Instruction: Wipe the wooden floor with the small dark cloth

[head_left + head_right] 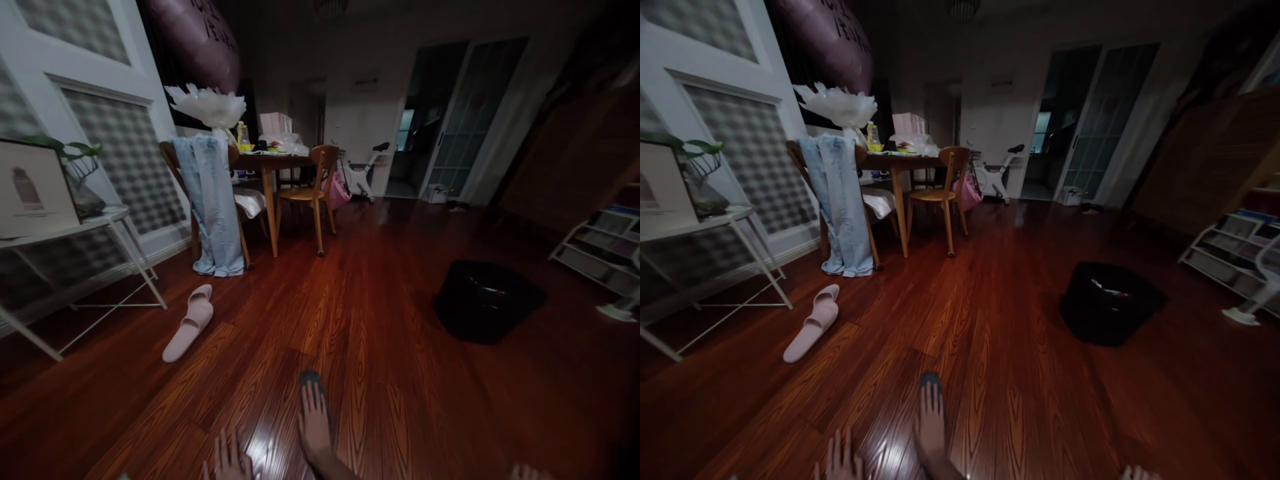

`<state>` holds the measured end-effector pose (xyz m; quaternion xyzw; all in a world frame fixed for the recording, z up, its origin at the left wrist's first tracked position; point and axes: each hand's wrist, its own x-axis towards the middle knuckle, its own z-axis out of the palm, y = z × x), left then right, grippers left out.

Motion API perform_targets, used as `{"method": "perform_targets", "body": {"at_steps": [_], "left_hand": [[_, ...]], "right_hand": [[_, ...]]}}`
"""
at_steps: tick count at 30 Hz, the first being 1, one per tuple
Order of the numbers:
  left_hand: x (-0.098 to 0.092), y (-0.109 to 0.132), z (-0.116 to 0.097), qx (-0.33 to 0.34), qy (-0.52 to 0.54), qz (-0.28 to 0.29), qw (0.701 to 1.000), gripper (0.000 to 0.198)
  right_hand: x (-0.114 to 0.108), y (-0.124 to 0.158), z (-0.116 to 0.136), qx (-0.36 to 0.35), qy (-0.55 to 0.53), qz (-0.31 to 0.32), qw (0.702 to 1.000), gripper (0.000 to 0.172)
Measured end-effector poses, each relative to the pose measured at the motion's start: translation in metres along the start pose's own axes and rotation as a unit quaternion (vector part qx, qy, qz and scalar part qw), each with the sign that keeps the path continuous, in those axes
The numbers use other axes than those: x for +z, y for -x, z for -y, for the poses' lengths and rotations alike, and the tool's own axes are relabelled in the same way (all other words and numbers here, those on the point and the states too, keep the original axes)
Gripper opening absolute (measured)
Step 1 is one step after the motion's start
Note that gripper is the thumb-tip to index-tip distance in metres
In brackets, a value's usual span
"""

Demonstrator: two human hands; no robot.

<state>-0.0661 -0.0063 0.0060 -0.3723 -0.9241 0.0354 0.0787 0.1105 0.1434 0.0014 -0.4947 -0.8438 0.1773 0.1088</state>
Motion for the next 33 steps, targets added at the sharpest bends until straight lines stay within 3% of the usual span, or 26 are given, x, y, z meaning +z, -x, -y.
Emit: {"method": "perform_targets", "body": {"at_steps": [3,6,10,14,18,22,25,29,33], "left_hand": [[-0.002,0.001,-0.002,-0.006,-0.021,-0.016,1.0,0.06],[-0.007,0.003,-0.003,-0.006,-0.042,-0.03,0.999,0.058],[-0.01,0.002,0.0,0.006,-0.04,-0.031,0.999,0.056],[-0.012,0.002,0.001,0.004,-0.027,-0.015,1.0,0.057],[-0.016,0.003,-0.001,-0.003,-0.018,0.006,1.0,0.058],[-0.014,0.005,0.001,0.004,0.013,0.007,1.0,0.059],[-0.01,0.006,0.004,0.014,0.052,0.004,0.999,0.059],[-0.007,0.007,0.005,0.015,0.07,-0.014,0.997,0.058],[-0.009,0.007,0.005,0.018,0.05,-0.012,0.999,0.057]], "right_hand": [[0.01,0.015,0.039,-0.098,-0.027,0.055,0.993,0.063],[0.011,0.026,0.066,-0.141,-0.037,0.09,0.985,0.065],[-0.009,0.023,0.072,-0.171,-0.058,0.101,0.978,0.066],[-0.041,0.002,0.042,-0.188,-0.078,0.111,0.973,0.063],[-0.062,-0.018,-0.013,-0.065,-0.028,0.07,0.995,0.063],[-0.062,-0.022,-0.064,0.033,0.041,-0.018,0.998,0.06],[-0.047,-0.018,-0.073,0.054,0.063,-0.045,0.996,0.06],[-0.016,-0.01,-0.042,0.118,0.069,-0.077,0.988,0.062],[0.009,0.01,0.014,0.053,0.024,-0.02,0.998,0.062]]}}
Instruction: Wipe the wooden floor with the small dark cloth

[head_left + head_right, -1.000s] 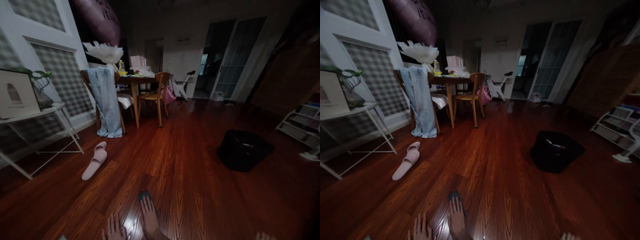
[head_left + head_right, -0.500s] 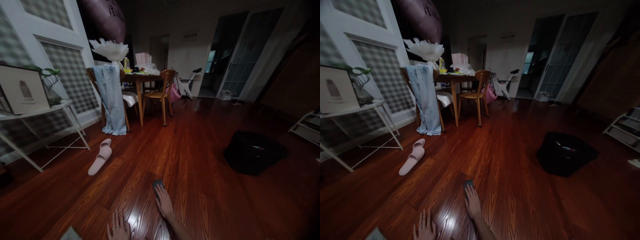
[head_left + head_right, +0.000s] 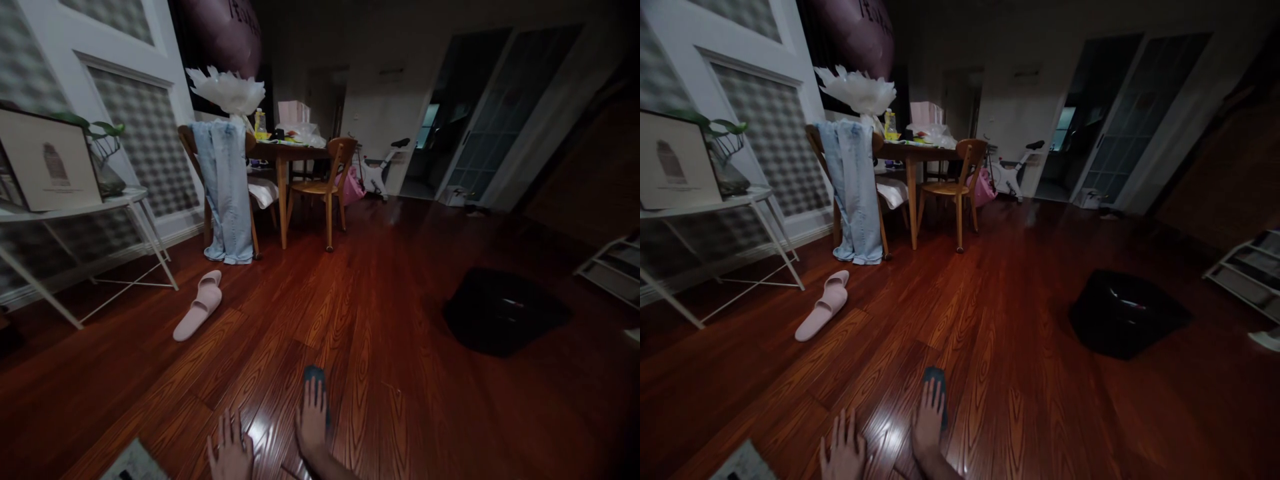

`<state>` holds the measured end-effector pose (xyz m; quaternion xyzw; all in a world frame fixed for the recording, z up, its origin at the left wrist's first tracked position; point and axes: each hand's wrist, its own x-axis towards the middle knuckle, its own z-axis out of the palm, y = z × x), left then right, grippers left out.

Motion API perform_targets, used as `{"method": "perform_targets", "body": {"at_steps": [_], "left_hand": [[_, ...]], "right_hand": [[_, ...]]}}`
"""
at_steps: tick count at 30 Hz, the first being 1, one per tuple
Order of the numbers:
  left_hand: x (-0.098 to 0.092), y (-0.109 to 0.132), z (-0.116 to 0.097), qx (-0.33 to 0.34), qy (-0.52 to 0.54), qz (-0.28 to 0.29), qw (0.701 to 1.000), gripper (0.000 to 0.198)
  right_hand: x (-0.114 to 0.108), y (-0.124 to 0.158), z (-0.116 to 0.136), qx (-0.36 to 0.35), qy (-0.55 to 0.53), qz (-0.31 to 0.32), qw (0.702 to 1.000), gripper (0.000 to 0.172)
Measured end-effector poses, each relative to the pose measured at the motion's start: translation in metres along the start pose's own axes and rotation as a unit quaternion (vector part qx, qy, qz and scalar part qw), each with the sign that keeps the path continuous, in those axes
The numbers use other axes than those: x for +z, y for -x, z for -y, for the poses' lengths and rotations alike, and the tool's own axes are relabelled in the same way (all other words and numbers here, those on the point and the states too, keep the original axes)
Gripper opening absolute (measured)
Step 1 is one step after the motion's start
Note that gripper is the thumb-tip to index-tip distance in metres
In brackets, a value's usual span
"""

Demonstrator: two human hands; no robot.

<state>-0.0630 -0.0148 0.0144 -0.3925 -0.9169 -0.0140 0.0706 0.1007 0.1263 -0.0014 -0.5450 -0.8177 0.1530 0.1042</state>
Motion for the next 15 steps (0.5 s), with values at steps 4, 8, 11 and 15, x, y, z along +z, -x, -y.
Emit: {"method": "perform_targets", "body": {"at_steps": [4,8,11,15], "left_hand": [[-0.001,-0.001,-0.001,0.003,-0.007,0.002,1.0,0.057],[0.0,-0.001,-0.004,-0.006,-0.026,-0.009,1.0,0.056],[0.0,0.0,-0.006,-0.012,-0.026,-0.01,1.0,0.057],[-0.001,0.0,-0.006,-0.017,-0.011,0.012,1.0,0.059]], "right_hand": [[0.004,0.029,0.048,-0.17,-0.061,0.108,0.978,0.064],[-0.005,0.034,0.07,-0.269,-0.08,0.167,0.945,0.058],[-0.02,0.018,0.063,-0.244,-0.076,0.147,0.956,0.054],[-0.046,-0.02,0.026,-0.134,-0.034,0.096,0.986,0.055]]}}
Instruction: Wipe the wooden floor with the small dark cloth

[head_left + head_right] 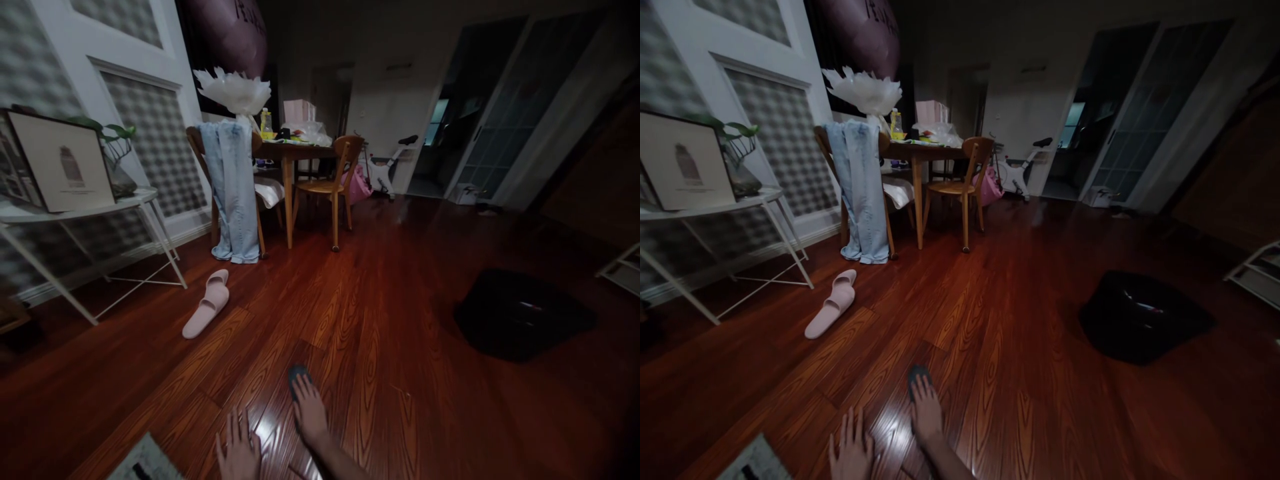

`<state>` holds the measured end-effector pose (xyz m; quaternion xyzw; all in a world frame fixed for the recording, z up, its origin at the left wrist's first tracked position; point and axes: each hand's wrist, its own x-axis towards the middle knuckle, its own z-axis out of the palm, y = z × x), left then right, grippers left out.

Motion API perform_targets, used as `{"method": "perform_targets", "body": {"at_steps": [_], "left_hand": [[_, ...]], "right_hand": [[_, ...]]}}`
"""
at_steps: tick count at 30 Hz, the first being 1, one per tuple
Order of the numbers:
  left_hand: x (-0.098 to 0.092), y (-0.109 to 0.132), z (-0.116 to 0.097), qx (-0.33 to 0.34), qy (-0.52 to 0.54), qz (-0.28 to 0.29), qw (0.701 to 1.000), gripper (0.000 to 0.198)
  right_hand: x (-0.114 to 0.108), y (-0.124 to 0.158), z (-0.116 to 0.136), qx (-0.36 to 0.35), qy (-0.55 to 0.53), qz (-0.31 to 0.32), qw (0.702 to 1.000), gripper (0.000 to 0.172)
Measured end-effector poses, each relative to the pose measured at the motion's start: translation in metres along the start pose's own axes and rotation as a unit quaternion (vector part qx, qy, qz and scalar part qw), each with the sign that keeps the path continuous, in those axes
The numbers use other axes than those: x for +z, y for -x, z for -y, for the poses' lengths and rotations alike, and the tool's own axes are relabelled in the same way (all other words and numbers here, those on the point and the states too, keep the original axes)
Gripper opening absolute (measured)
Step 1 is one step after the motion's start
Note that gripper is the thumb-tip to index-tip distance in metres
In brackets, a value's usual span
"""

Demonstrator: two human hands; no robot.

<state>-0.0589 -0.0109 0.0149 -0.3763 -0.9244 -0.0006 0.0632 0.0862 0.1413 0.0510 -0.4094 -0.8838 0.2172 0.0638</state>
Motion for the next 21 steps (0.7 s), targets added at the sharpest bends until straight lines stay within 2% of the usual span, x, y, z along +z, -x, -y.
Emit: {"method": "perform_targets", "body": {"at_steps": [3,6,8,10,12,15,19,21], "left_hand": [[0.003,0.0,0.002,0.003,0.016,0.003,1.0,0.061],[0.007,0.0,0.003,0.009,0.018,-0.008,1.0,0.063],[0.008,0.001,0.003,0.009,0.004,-0.012,1.0,0.062],[0.006,0.001,0.002,0.005,-0.015,-0.011,1.0,0.061],[0.003,0.001,0.001,0.0,-0.029,-0.009,1.0,0.061],[0.001,0.002,0.0,0.001,-0.029,-0.003,1.0,0.061],[0.005,0.001,0.001,0.001,-0.013,0.002,1.0,0.061],[0.008,0.0,0.002,0.0,-0.004,-0.002,1.0,0.06]], "right_hand": [[-0.024,-0.009,-0.044,0.089,0.028,-0.035,0.995,0.06],[-0.042,-0.005,-0.084,0.2,0.078,-0.077,0.974,0.063],[-0.051,0.0,-0.101,0.244,0.109,-0.099,0.958,0.062],[-0.057,0.005,-0.109,0.252,0.123,-0.108,0.954,0.061],[-0.058,0.008,-0.107,0.245,0.124,-0.106,0.956,0.06],[-0.049,0.011,-0.085,0.21,0.116,-0.087,0.967,0.059],[-0.015,0.021,-0.034,0.121,0.088,-0.038,0.988,0.057],[0.007,0.029,-0.006,0.05,0.052,-0.005,0.997,0.056]]}}
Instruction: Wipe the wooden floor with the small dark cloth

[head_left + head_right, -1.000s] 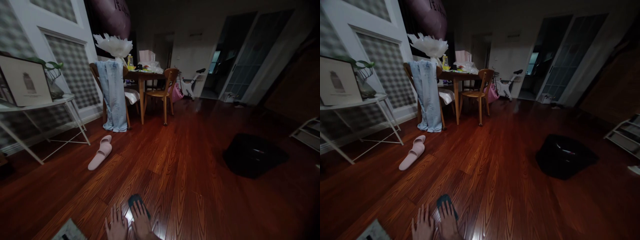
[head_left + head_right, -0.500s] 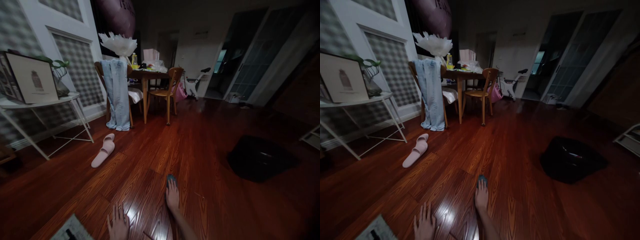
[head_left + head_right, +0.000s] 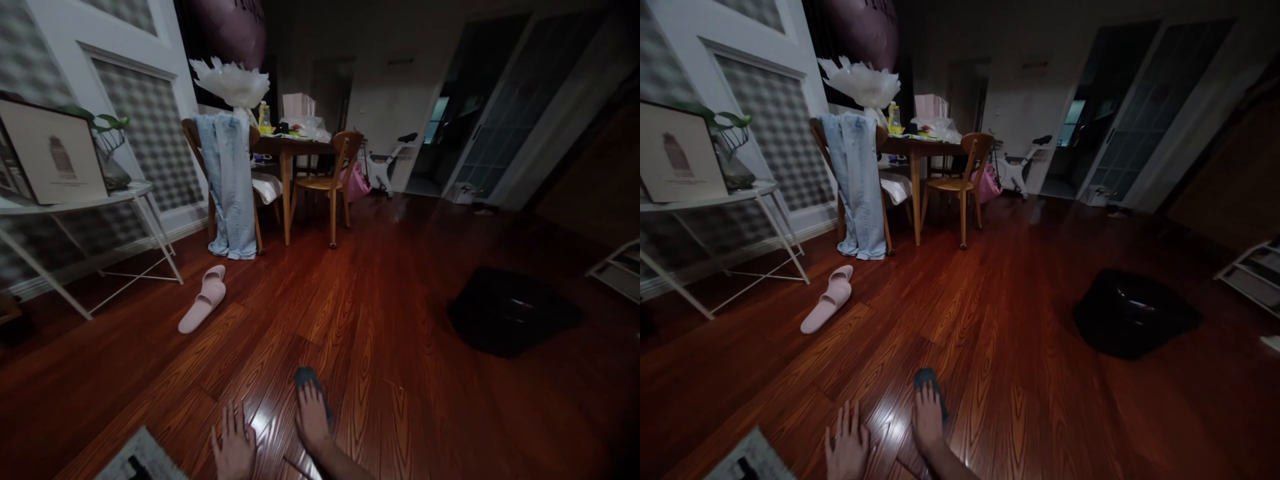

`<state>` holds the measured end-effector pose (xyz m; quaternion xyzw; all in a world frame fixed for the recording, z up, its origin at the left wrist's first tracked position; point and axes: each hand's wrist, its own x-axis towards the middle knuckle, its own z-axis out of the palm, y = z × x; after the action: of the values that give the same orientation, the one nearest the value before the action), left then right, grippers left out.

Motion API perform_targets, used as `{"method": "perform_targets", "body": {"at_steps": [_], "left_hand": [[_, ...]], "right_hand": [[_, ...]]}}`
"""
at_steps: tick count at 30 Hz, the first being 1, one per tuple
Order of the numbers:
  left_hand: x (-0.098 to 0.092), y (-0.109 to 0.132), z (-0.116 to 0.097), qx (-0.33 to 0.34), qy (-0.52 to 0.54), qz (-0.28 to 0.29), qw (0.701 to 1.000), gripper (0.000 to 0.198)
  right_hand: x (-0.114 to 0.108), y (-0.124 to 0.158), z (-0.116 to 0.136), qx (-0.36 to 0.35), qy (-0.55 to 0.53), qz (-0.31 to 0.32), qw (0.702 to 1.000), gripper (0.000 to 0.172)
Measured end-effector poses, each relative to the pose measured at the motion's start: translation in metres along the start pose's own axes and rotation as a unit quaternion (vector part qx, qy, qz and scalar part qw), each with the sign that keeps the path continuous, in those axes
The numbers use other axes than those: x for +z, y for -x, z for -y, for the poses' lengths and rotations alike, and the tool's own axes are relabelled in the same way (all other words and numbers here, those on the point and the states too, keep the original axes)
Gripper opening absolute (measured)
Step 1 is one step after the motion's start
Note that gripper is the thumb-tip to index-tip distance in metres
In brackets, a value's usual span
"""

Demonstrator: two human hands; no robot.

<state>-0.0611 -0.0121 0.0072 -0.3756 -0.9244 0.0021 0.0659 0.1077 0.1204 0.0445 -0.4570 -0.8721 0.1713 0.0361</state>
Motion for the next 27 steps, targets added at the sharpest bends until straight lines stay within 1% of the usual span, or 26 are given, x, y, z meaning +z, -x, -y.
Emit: {"method": "perform_targets", "body": {"at_steps": [2,4,6,7,9,10,12,14,17,19,21,24,26,27], "left_hand": [[0.002,0.0,0.001,-0.001,0.009,-0.008,1.0,0.06],[0.004,0.0,0.001,0.006,0.014,-0.019,1.0,0.06],[0.004,0.0,0.002,0.016,0.016,-0.027,0.999,0.06],[0.003,0.0,0.002,0.019,0.018,-0.027,0.999,0.06],[0.002,0.0,0.002,0.019,0.027,-0.024,0.999,0.06],[0.001,0.0,0.002,0.015,0.031,-0.022,0.999,0.061],[-0.001,0.0,0.001,0.008,0.034,-0.02,0.999,0.06],[-0.003,0.001,0.0,0.008,0.029,-0.018,0.999,0.06],[-0.004,0.001,0.001,0.017,0.028,-0.017,0.999,0.059],[-0.004,0.001,0.002,0.02,0.033,-0.02,0.999,0.058],[-0.006,0.001,0.003,0.018,0.037,-0.02,0.999,0.059],[-0.01,0.002,0.002,0.013,0.039,-0.002,0.999,0.06],[-0.014,0.002,0.001,0.011,0.034,0.011,0.999,0.061],[-0.015,0.003,0.001,0.01,0.032,0.012,0.999,0.06]], "right_hand": [[0.016,0.011,0.026,-0.097,-0.049,0.038,0.993,0.056],[0.024,0.017,0.044,-0.189,-0.091,0.075,0.975,0.057],[0.024,0.017,0.053,-0.242,-0.112,0.095,0.959,0.058],[0.02,0.013,0.053,-0.252,-0.117,0.1,0.955,0.058],[0.008,0.001,0.045,-0.233,-0.114,0.097,0.961,0.057],[-0.001,-0.007,0.038,-0.203,-0.104,0.089,0.969,0.057],[-0.019,-0.023,0.016,-0.124,-0.074,0.063,0.988,0.057],[-0.035,-0.036,-0.01,-0.042,-0.042,0.032,0.998,0.06],[-0.052,-0.044,-0.047,0.061,0.01,-0.014,0.998,0.062],[-0.058,-0.043,-0.063,0.101,0.039,-0.038,0.993,0.061],[-0.058,-0.039,-0.067,0.109,0.05,-0.044,0.992,0.06],[-0.049,-0.033,-0.057,0.112,0.05,-0.039,0.992,0.063],[-0.036,-0.025,-0.042,0.083,0.036,-0.025,0.996,0.067],[-0.028,-0.019,-0.033,0.05,0.019,-0.012,0.998,0.069]]}}
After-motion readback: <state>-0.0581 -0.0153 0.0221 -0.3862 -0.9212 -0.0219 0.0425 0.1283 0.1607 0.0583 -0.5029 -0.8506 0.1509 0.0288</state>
